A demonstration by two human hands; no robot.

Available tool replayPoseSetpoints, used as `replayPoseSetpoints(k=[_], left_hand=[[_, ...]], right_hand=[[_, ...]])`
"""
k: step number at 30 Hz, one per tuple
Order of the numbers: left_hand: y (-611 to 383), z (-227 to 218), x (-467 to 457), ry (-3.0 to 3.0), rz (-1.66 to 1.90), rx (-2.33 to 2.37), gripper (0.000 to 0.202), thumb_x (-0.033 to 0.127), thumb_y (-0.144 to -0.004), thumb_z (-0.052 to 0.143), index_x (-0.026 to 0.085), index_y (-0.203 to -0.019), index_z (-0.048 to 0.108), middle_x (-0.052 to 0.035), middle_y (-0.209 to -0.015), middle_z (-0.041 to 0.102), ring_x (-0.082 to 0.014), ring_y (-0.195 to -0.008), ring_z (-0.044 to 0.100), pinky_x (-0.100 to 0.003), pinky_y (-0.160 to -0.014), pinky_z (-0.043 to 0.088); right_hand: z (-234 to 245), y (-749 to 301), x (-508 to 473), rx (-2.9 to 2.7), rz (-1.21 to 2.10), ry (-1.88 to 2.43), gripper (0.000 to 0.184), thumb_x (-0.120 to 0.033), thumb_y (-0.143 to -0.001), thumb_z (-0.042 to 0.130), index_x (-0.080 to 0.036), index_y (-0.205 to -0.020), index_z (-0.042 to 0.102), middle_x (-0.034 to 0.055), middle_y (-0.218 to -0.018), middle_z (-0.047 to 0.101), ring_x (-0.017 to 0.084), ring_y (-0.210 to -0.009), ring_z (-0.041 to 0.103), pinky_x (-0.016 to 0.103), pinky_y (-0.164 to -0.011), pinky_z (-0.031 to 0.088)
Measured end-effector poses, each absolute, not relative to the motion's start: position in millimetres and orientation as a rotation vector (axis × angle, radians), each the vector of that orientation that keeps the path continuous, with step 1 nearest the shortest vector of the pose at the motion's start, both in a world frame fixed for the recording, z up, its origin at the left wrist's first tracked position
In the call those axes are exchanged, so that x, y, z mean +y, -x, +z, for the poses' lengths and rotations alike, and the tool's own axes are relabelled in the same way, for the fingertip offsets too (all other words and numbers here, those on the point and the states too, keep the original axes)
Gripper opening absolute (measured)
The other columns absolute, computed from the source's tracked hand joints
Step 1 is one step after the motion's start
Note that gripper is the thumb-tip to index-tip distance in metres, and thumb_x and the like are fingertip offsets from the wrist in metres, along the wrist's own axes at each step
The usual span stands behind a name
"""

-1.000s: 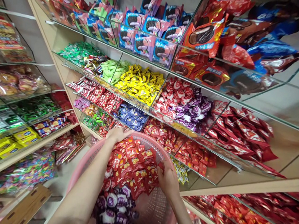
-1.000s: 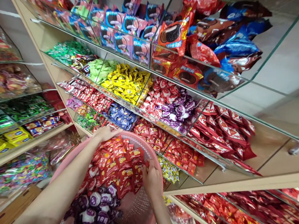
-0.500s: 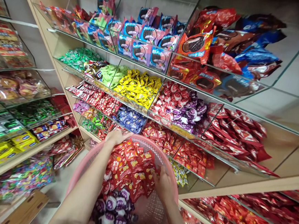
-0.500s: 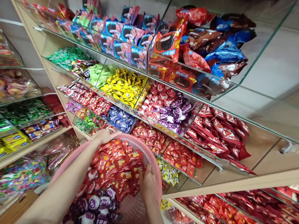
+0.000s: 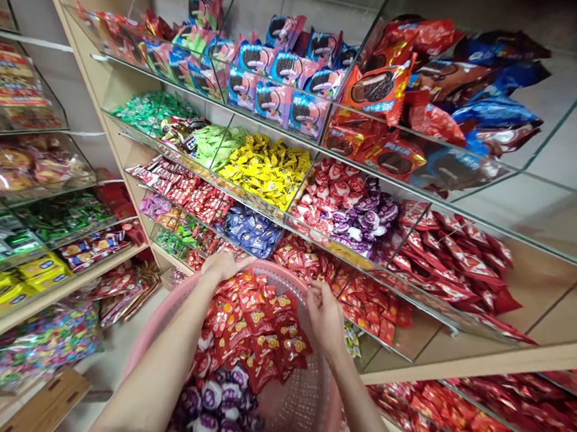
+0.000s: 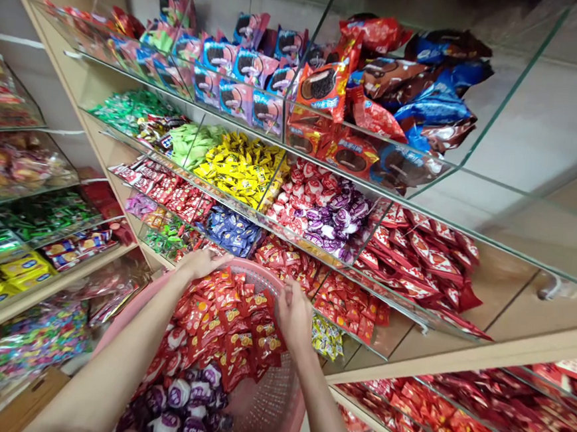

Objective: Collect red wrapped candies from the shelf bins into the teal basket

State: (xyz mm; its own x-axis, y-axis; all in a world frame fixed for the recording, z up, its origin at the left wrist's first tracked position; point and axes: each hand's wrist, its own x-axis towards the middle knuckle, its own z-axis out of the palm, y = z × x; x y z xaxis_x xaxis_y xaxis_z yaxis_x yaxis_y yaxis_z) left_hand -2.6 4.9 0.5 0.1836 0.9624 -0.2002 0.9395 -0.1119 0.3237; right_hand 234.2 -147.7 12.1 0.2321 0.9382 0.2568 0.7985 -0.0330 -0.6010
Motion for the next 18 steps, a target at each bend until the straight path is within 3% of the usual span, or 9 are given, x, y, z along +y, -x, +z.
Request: replayPoseSetpoints(k=[2,6,12,18], left_hand=[[2.2,0.8,4.5,-2.087,0.084,1.803,0.089,0.084,-0.067,0.018,0.016,-0.099,0.067,-0.019,-0.107,0.066,-0.0343,-0.098,0.061,-0.04,-0.081,0.046],[1.8,2.5,3.3,-2.083,0.068,1.803,0.088,0.083,-0.068,0.019,0.015,-0.095,0.068,-0.0194,-0.107,0.066,-0.0345,-0.097,0.062,-0.04,-0.079,0.047],[3.0,3.9,2.4,-2.112,0.096,1.804,0.086,0.083,-0.068,0.018,0.017,-0.092,0.068,-0.0188,-0.106,0.066,-0.0334,-0.098,0.062,-0.039,-0.081,0.046],[3.4,3.4,1.9,-2.113,0.102,1.799,0.087,0.083,-0.068,0.017,0.016,-0.091,0.067,-0.0195,-0.107,0.066,-0.0337,-0.098,0.062,-0.039,-0.08,0.047]], right_hand=[[19.6,-245.0,-117.0,-1.716,0.208,1.965,0.027,-0.024,-0.088,0.034,-0.018,-0.11,0.048,0.0032,-0.081,0.064,0.016,-0.07,0.059,0.025,-0.066,0.042],[18.1,-258.4,-67.4,-1.952,0.12,2.063,0.027,-0.014,-0.079,0.046,-0.018,-0.106,0.048,0.006,-0.095,0.06,0.017,-0.085,0.056,0.025,-0.071,0.038],[9.1,-257.9,-35.0,-2.251,0.16,1.974,0.02,-0.014,-0.072,0.061,-0.018,-0.091,0.054,0.0066,-0.097,0.058,0.019,-0.091,0.053,0.025,-0.077,0.038],[1.7,-259.1,-28.1,-2.271,0.105,1.936,0.012,-0.015,-0.083,0.048,-0.019,-0.09,0.056,0.009,-0.104,0.055,0.02,-0.099,0.049,0.03,-0.088,0.036]])
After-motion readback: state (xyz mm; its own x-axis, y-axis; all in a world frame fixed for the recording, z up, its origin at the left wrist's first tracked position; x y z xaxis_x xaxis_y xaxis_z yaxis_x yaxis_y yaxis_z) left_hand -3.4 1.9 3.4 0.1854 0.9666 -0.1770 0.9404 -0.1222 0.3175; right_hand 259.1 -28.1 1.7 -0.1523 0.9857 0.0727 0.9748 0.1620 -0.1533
